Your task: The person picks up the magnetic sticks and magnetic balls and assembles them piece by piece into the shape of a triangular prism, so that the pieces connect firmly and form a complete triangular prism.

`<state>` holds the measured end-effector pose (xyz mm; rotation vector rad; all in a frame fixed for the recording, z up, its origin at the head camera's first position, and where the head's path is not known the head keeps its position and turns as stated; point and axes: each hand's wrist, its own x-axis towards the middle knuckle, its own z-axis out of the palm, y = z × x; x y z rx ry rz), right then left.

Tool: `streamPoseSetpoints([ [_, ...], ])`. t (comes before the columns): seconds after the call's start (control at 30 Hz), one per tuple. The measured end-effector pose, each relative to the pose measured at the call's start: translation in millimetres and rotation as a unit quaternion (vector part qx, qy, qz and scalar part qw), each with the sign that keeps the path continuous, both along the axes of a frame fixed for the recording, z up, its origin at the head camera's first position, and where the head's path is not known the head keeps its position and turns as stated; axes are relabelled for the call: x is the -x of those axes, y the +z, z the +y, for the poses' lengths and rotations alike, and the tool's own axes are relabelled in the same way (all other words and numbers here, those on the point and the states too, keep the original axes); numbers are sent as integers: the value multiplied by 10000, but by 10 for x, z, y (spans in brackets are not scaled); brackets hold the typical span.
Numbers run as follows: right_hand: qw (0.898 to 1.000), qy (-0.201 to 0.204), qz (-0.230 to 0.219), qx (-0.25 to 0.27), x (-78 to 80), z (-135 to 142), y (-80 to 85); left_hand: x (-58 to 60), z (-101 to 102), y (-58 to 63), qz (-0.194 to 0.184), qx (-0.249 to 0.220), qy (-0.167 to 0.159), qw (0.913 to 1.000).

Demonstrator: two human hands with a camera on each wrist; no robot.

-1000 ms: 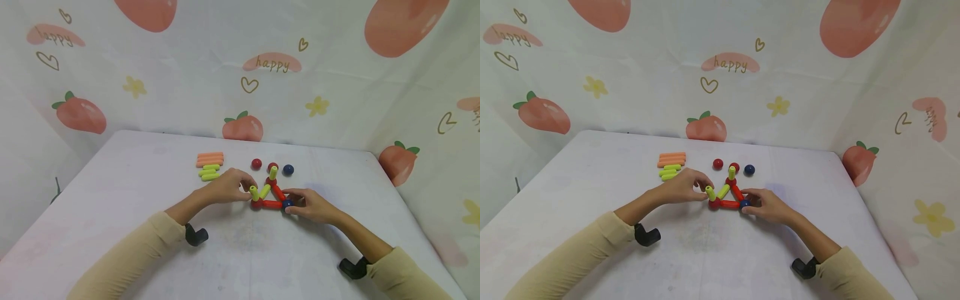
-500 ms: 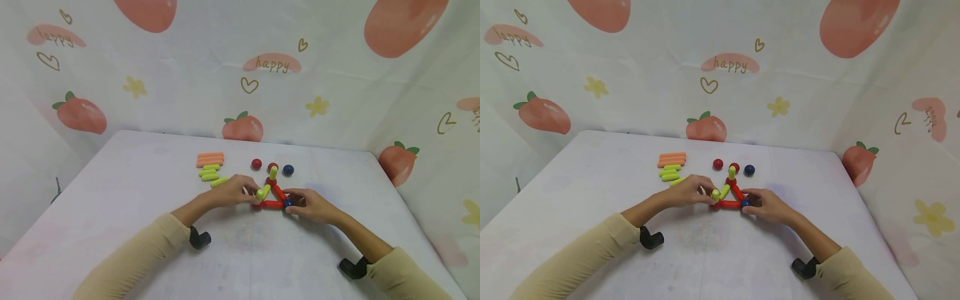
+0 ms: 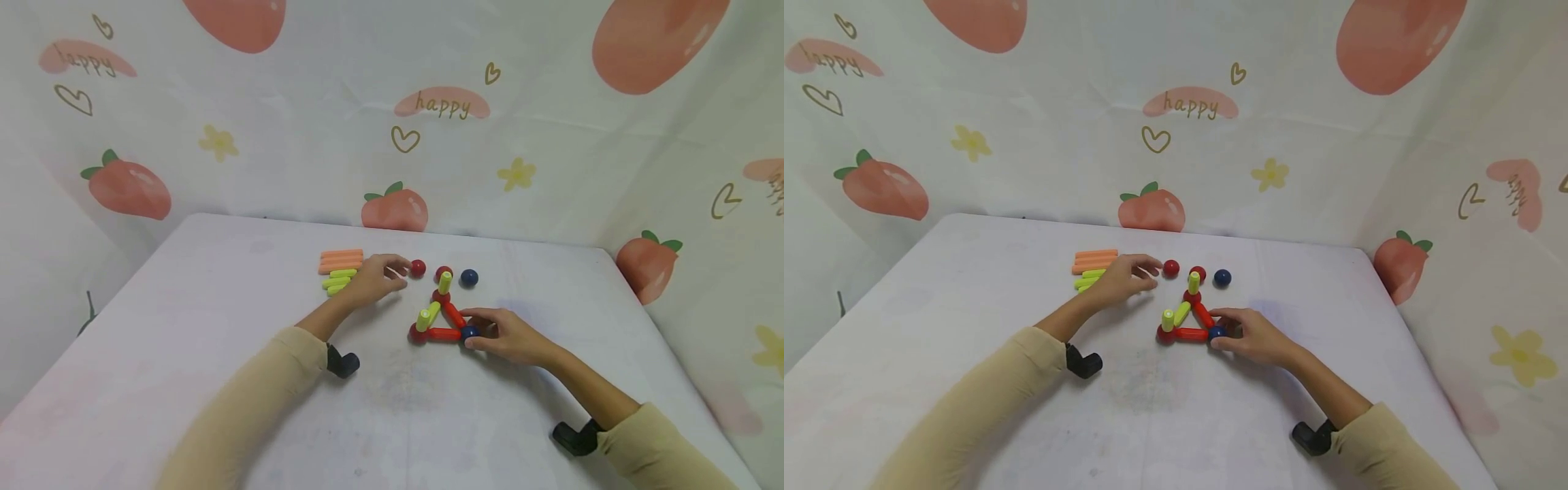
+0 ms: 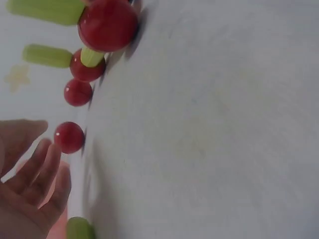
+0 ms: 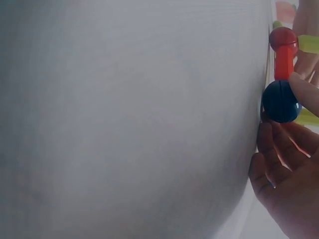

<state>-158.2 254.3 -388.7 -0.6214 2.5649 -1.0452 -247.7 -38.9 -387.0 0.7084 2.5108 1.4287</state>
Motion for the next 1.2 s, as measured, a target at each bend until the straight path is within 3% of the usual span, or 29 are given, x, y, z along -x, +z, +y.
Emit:
streamPoseSetpoints([
  [0.1, 10000, 9, -20, 8, 7, 1, -5, 77, 63, -39, -107, -231, 482, 9985],
  [0.2, 10000, -9, -33, -12, 10, 0, -6, 136, 123, -75, -116, -271, 669, 9973],
  [0.6, 10000, -30, -30, -43, 7, -4, -5, 267, 304, -231, -85, 66, 575, 9983],
  [0.8, 10000, -36, -24, -51, 6, 0, -1, 233, 348, -182, 23, -93, 666, 9977],
  [0.9, 10000, -48, -53, -48, 3, 0, 6, 183, 375, -81, 89, -570, 548, 9968],
  [1.03, 9999, -63, -88, -29, 0, -1, 15, 95, 410, 98, 119, -1058, 56, 9943],
  [1.2, 10000, -6, -52, -34, 5, -1, 24, 23, 438, 208, 234, -939, -706, 9928],
])
